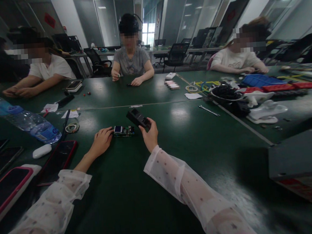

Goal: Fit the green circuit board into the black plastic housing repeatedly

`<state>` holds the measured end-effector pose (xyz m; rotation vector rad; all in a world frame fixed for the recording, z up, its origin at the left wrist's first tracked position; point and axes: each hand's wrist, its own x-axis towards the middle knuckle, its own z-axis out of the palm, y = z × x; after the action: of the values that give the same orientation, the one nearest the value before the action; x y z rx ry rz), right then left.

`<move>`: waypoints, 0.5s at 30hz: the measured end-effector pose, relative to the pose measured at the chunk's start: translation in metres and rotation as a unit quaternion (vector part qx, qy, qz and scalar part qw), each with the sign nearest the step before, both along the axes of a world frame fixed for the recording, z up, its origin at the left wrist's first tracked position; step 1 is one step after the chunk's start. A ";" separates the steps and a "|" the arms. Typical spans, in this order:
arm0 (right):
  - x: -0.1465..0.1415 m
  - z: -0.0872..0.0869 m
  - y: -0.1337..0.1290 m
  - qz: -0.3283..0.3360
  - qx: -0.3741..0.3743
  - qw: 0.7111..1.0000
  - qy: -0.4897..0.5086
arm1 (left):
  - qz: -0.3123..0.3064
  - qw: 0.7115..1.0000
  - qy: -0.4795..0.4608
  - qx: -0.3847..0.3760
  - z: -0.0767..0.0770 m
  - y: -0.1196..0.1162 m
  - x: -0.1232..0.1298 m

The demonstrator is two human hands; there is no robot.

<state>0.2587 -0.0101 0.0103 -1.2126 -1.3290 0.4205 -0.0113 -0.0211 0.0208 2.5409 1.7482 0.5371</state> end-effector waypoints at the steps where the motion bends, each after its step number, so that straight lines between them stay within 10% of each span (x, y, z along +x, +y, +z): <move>1: -0.003 0.003 -0.003 0.026 0.012 1.000 -0.009 | 0.000 1.000 0.000 0.000 0.000 0.000 0.000; 15: -0.012 0.006 -0.008 0.185 0.039 0.972 -0.140 | 0.009 1.000 0.008 0.023 -0.007 0.004 0.001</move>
<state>0.2470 -0.0184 0.0159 -0.9823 -1.8110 0.4677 -0.0107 -0.0171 0.0138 2.5687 1.7851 0.5663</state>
